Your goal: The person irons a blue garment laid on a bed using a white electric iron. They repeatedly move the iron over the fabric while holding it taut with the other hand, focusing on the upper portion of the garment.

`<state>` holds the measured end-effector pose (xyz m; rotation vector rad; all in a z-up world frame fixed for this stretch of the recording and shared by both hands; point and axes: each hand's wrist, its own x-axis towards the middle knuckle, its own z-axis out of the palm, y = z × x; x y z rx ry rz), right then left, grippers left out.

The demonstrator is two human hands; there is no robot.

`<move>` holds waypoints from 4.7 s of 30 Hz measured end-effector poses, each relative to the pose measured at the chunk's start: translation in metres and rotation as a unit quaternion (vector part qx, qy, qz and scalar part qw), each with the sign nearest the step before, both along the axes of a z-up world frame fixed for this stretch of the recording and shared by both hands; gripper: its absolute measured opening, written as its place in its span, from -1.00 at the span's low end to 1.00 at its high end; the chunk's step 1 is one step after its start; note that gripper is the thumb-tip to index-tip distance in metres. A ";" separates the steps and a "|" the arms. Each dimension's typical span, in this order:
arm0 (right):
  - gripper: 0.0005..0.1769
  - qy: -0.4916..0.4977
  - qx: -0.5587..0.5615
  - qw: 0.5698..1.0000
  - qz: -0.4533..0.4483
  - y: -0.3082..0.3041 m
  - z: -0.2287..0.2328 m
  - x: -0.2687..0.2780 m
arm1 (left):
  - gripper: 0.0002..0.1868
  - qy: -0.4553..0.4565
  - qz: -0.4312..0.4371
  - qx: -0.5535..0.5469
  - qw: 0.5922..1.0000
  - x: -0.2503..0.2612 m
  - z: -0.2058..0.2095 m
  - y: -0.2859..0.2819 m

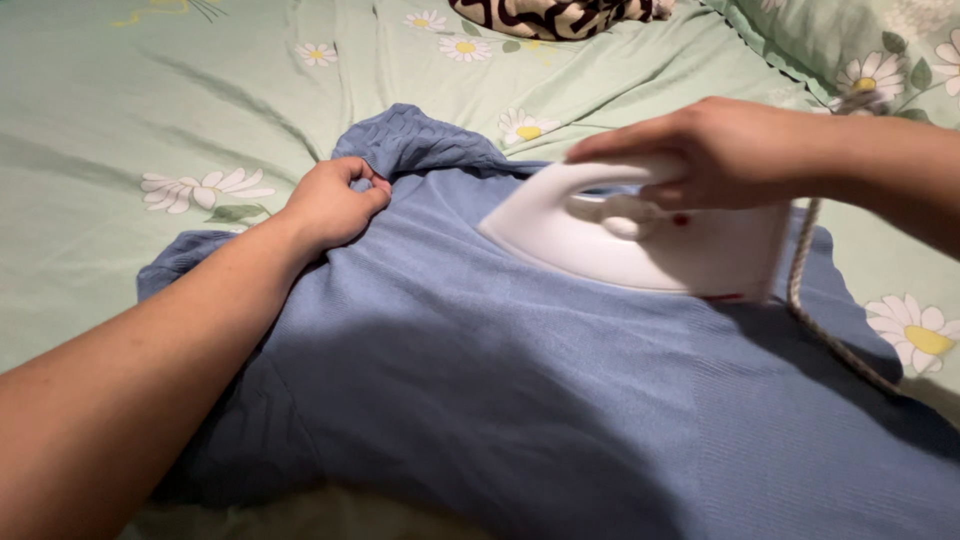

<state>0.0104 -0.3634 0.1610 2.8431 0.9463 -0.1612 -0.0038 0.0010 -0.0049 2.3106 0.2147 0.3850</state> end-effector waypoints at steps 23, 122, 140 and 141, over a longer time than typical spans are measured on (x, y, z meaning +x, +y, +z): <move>-0.17 -0.008 -0.047 0.986 -0.162 -0.066 -0.001 -0.019 | -0.71 0.007 -0.003 0.030 1.000 0.004 0.004 -0.003; -0.11 0.015 -0.045 0.982 -0.184 -0.095 0.011 -0.049 | -0.66 -0.090 -0.075 0.234 0.965 0.082 0.062 -0.111; -0.11 0.010 0.045 0.999 -0.011 -0.034 0.009 -0.037 | -0.56 0.184 0.064 -0.021 0.981 -0.055 0.059 -0.005; -0.10 0.035 0.042 0.998 0.007 -0.037 0.009 -0.033 | -0.58 0.173 0.055 -0.072 0.981 -0.056 0.056 0.000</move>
